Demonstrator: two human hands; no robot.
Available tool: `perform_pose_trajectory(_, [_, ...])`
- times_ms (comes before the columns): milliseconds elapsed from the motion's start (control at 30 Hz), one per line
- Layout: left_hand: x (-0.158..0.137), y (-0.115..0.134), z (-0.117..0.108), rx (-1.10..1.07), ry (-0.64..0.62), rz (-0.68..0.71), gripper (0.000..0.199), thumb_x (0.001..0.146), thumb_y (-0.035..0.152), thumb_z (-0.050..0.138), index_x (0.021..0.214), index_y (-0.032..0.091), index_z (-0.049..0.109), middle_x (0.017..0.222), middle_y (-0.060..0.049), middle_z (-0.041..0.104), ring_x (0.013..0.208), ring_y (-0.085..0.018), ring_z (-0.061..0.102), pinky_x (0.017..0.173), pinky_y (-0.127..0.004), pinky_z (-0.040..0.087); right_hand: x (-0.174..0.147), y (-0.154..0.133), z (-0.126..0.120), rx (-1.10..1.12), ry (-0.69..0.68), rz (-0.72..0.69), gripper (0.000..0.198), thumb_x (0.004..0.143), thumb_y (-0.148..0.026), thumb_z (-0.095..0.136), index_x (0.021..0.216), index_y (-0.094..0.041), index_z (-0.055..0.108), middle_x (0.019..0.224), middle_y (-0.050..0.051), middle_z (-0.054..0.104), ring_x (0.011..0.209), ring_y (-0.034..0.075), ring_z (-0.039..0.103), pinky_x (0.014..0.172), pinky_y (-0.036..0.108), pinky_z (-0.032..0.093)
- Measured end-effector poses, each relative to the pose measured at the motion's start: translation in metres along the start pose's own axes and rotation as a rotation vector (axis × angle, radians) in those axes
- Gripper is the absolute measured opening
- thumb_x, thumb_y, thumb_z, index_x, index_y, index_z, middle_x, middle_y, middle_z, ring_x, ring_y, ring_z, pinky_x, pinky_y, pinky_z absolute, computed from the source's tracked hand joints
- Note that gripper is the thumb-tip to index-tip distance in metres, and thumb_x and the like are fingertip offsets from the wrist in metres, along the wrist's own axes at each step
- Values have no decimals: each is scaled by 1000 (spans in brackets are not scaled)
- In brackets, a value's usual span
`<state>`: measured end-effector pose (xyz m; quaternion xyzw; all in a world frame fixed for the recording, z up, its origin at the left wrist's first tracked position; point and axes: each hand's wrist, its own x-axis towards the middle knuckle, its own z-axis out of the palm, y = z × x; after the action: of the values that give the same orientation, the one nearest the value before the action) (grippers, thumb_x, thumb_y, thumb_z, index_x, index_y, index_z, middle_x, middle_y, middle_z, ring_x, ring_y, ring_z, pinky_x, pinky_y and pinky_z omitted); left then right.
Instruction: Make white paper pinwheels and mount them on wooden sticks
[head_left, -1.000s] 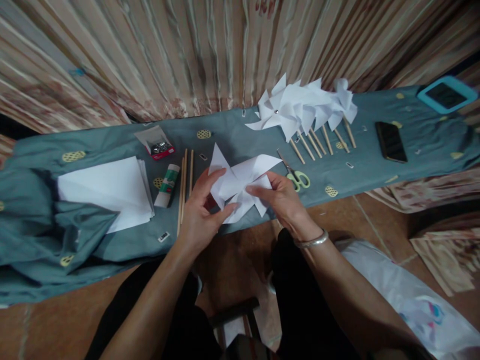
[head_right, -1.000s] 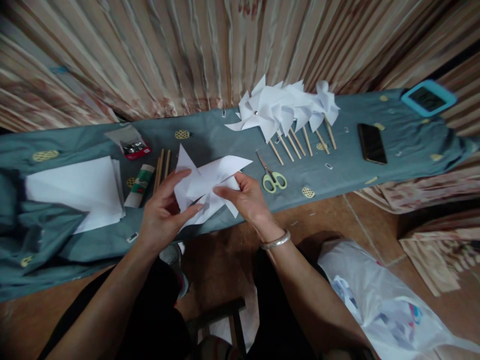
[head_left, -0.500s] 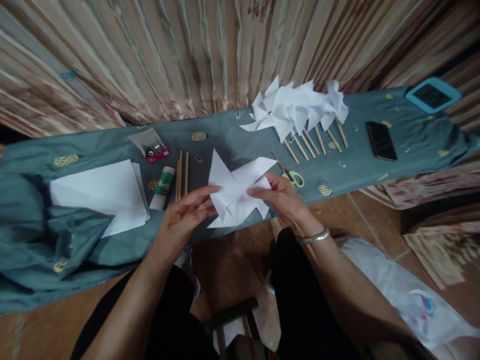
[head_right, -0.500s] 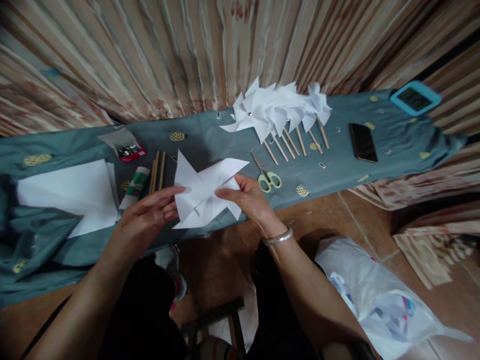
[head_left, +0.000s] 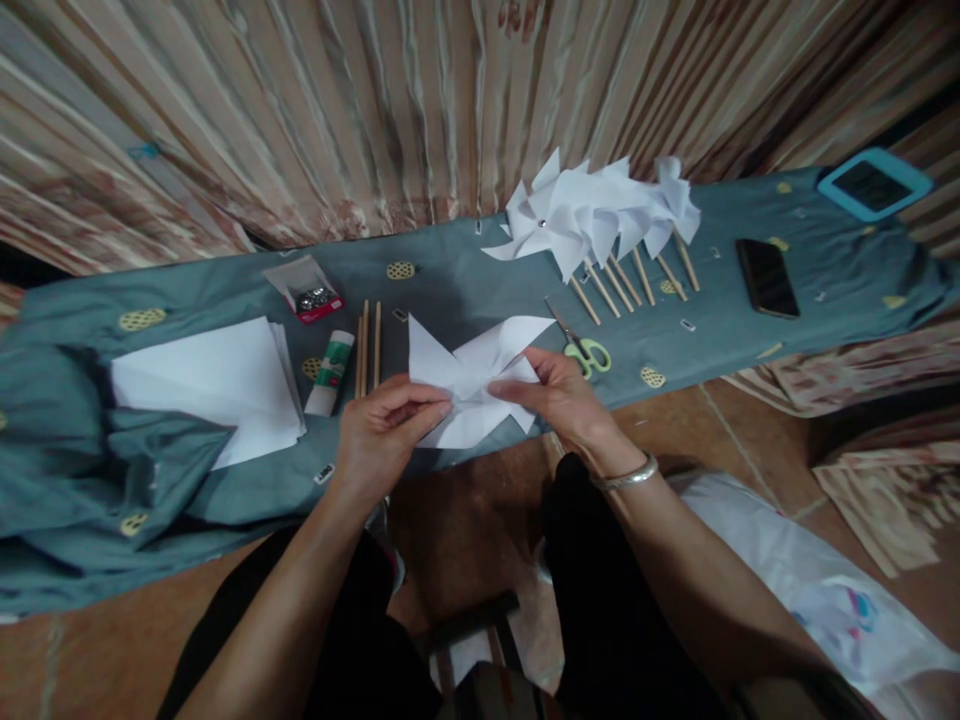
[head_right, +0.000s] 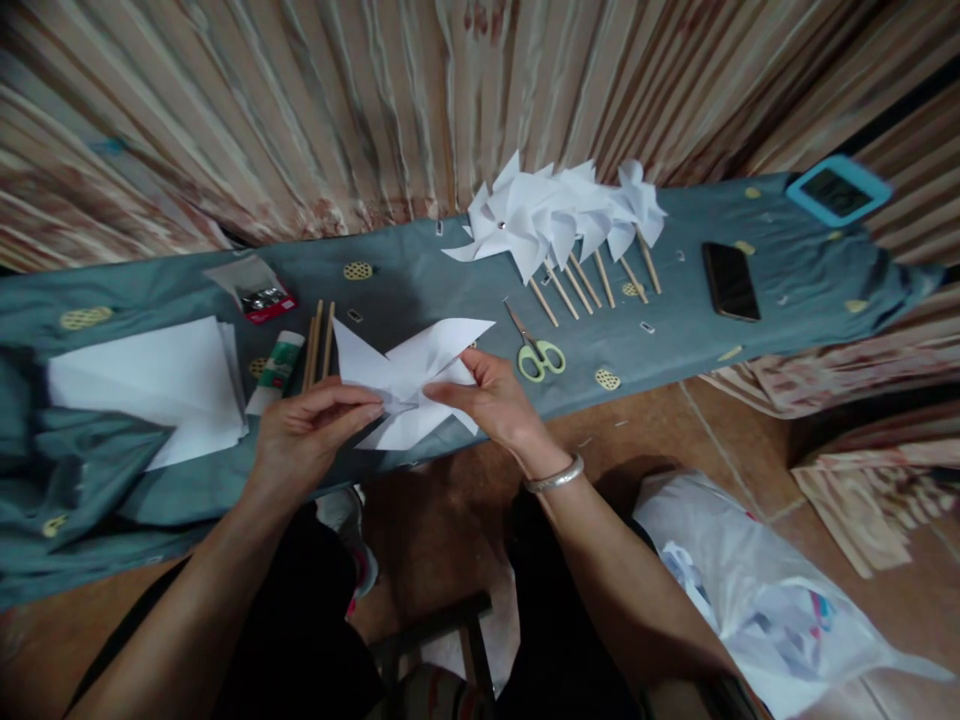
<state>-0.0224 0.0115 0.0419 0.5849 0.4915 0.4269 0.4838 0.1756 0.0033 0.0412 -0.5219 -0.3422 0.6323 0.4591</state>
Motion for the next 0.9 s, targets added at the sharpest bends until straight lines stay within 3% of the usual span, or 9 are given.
perform_pose_trajectory(333, [1, -15, 6, 67, 53, 6, 9, 71, 32, 73, 75, 24, 75, 76, 0, 68, 69, -15, 61, 67, -27, 48, -3, -2, 6, -94, 6, -53, 33, 56, -32, 84, 80, -18, 67, 74, -2, 69, 61, 12, 58, 60, 27, 48])
perform_pose_trajectory(900, [1, -16, 8, 130, 62, -3, 9, 72, 32, 72, 75, 24, 75, 74, 1, 67, 67, -14, 59, 65, -27, 45, -4, -2, 6, -149, 13, -62, 27, 60, -28, 79, 80, -18, 65, 74, -2, 66, 63, 12, 55, 60, 27, 45])
